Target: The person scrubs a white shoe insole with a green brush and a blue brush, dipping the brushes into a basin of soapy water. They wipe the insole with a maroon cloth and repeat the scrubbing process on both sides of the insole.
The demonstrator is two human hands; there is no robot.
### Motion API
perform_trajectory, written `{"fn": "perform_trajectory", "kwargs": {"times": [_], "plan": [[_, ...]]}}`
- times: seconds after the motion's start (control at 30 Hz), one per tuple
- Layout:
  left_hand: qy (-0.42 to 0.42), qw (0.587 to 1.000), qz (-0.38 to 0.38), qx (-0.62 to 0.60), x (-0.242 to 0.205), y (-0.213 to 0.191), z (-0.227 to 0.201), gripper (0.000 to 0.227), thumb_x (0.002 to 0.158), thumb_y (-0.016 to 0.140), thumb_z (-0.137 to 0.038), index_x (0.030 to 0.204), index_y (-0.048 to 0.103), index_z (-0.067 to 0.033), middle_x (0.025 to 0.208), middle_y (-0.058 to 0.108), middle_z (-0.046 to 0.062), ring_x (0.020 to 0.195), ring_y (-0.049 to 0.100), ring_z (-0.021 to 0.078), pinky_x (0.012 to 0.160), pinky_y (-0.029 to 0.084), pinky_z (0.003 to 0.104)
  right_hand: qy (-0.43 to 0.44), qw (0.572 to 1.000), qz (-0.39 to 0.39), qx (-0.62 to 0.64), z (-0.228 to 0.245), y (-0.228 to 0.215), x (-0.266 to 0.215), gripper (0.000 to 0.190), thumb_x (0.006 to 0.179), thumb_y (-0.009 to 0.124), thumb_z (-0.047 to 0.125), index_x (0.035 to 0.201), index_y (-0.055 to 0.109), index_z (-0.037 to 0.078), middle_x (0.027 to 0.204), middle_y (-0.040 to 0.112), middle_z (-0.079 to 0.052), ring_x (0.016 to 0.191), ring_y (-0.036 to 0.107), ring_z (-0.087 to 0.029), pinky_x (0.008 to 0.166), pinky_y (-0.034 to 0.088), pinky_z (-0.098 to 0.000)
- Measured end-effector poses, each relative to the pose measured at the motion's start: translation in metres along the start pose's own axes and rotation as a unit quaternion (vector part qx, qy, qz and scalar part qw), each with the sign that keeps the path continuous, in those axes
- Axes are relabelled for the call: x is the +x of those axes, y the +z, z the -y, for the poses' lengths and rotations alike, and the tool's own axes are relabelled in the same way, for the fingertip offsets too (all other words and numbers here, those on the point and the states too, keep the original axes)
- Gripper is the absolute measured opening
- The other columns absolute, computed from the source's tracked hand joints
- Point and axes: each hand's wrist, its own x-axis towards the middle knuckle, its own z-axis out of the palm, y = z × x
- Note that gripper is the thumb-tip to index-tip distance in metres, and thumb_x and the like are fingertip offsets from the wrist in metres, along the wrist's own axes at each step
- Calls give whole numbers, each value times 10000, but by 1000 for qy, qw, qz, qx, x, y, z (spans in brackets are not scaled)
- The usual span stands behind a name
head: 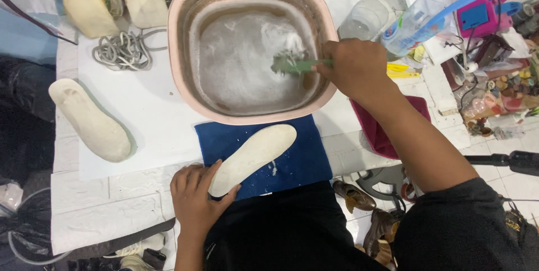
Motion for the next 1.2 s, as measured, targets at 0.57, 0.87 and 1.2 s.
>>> {"fn": "perform_trajectory", "kwargs": {"times": [0.57,0.87,1.2], "plan": [[2,999,14,29,-8,8,4,596,724,842,-591,1148,719,-191,992,722,14,1053,658,244,997,475,409,86,963,85,240,-85,-63,-20,399,1082,533,532,1081,694,167,661,580,-42,596,509,-214,520,304,-376],[-3,999,9,32,-10,9,4,599,712,849,-586,1147,720,-195,995,726,5,1029,655,235,961,488,407,33,938,133,318,-87,-42,-15,427,1070,452,503,1035,654,129,826,637,-61,713,556,-225,645,372,-391],[-4,999,16,34,-10,9,5,610,727,835,-610,1171,710,-211,1006,722,-2,1042,650,231,948,484,396,214,890,127,382,-151,-88,-16,541,1225,299,447,1197,634,23,946,563,-137,808,499,-272,713,428,-416]]}}
